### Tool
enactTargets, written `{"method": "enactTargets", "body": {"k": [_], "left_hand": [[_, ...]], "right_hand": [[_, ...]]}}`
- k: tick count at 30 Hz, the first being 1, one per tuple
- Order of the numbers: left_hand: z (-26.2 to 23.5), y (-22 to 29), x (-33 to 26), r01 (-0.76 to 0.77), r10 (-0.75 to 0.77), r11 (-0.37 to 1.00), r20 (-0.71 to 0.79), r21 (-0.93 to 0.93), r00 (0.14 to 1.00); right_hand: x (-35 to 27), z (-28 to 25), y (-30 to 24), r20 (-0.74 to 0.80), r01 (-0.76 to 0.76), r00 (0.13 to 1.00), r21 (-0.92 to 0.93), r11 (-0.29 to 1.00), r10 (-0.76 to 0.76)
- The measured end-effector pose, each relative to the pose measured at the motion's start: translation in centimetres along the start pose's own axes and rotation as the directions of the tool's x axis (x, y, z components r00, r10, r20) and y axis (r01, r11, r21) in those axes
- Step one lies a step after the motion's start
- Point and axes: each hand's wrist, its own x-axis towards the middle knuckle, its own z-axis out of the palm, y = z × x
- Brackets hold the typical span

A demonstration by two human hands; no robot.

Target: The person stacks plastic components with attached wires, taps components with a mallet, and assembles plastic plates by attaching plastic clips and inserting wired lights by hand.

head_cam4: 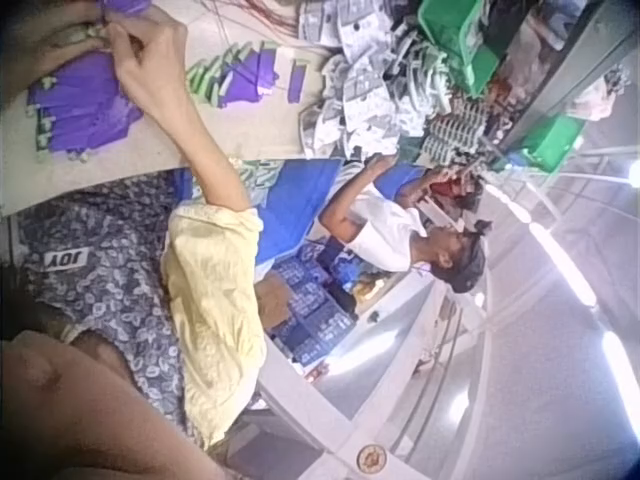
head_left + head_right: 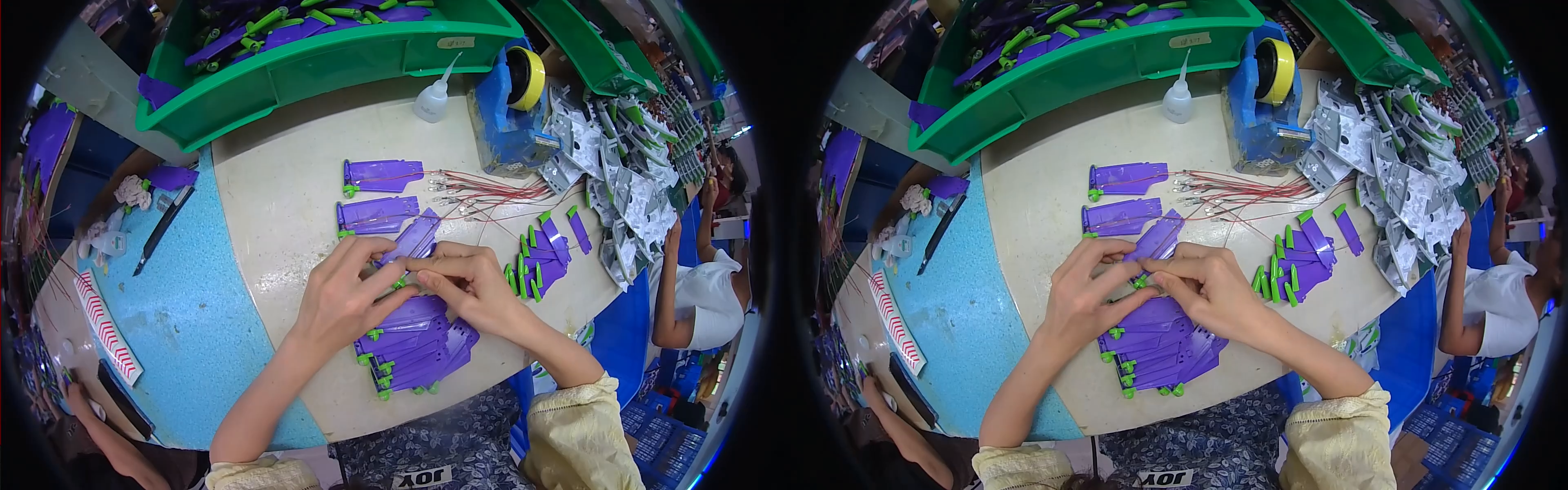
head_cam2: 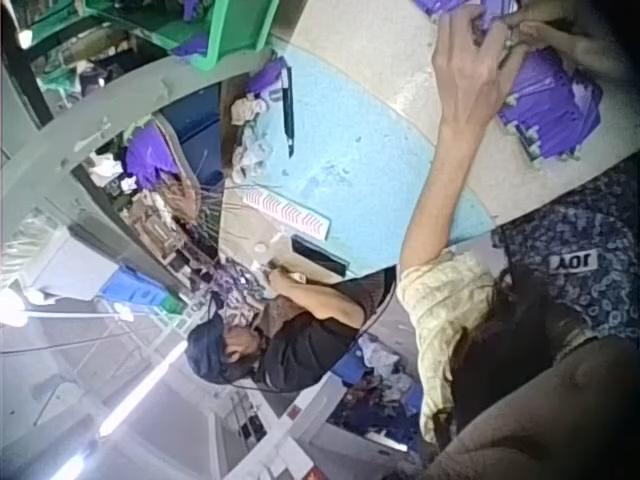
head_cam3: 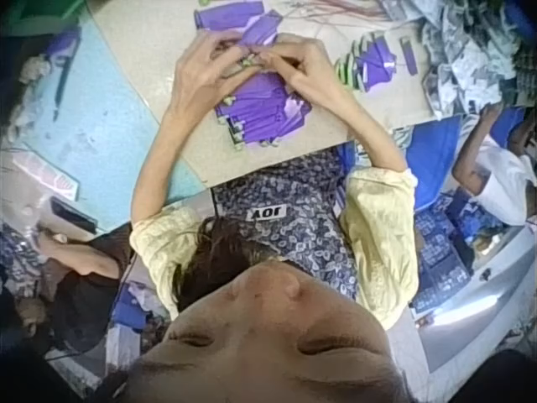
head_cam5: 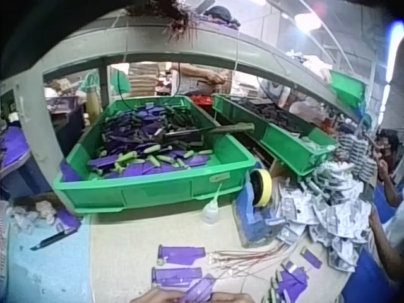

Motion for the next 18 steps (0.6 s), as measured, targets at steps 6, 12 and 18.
{"method": "enactTargets", "body": {"k": [6,12,18], "left_hand": [[-0.3,0.5,0.6,0.027,-0.034,0.998,0.103,0.064,0.994],[0.1,-0.2,0.0,0.169,-0.160,0.983,0.106,-0.077,0.981],[0.4,0.2,0.0,0.284,-0.261,0.930,0.126,-0.232,0.957]], "right_hand": [[1.1,-1.1,-0.2,-0.394,0.037,0.901,-0.350,0.936,-0.183],[5.6,-1.5,-2.5,0.142,-0.128,0.978,-0.148,0.981,0.150],[5.4,-0.5,-2.2,0.321,-0.345,0.885,-0.039,0.938,0.339]]}}
